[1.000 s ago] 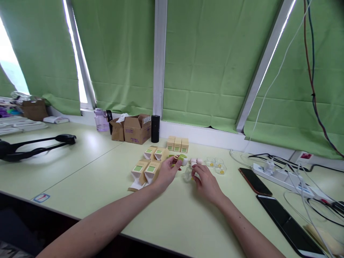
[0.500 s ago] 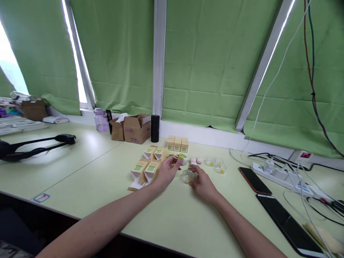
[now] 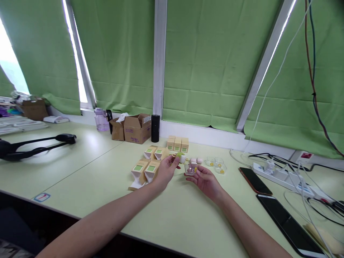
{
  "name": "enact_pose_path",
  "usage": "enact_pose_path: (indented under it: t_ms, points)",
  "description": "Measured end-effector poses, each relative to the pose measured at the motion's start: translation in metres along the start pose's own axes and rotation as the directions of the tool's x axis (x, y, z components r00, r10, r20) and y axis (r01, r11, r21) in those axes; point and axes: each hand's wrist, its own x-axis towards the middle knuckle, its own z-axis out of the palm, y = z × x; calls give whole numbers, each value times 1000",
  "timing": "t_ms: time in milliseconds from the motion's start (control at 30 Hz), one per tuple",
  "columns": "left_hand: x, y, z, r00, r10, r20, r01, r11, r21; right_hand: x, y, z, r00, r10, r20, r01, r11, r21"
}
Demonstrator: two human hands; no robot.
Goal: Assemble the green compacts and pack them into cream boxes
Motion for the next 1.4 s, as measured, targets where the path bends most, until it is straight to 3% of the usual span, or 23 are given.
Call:
enact_pose_path:
  t_ms: [133, 333, 467, 567, 767, 933, 1167, 1400]
  points:
    - [0, 1, 0, 1000, -18, -1, 18, 1000, -6, -2, -3, 4, 1000, -6, 17, 5, 997, 78]
    - [0, 0, 0, 1000, -17, 9, 17, 1000, 1, -4, -6, 9, 998, -54, -38, 55, 998, 41]
    - [0, 1, 0, 1000, 5, 15, -4, 1000, -12, -4, -5, 9, 973, -190, -133, 169, 974, -150]
    - [-1, 2, 0, 1000, 11, 22, -10, 1000, -21, -3, -1, 8, 937, -298, -180, 216, 903, -373]
    - [-3, 4, 0, 999, 10, 33, -9, 1000, -18, -3, 2, 11, 895, -412, -170, 240, 766, -596]
    - [-4, 5, 1, 999, 26, 38, -26, 1000, -2, -4, 1, 12, 908, -381, -175, 229, 800, -555]
    - [-4, 3, 1, 998, 26, 52, -27, 1000, 10, -4, -2, 13, 938, -282, -201, 212, 927, -309]
    - [-2, -3, 1, 996, 24, 83, -28, 998, 51, -5, -3, 16, 956, -210, -204, 161, 960, -231]
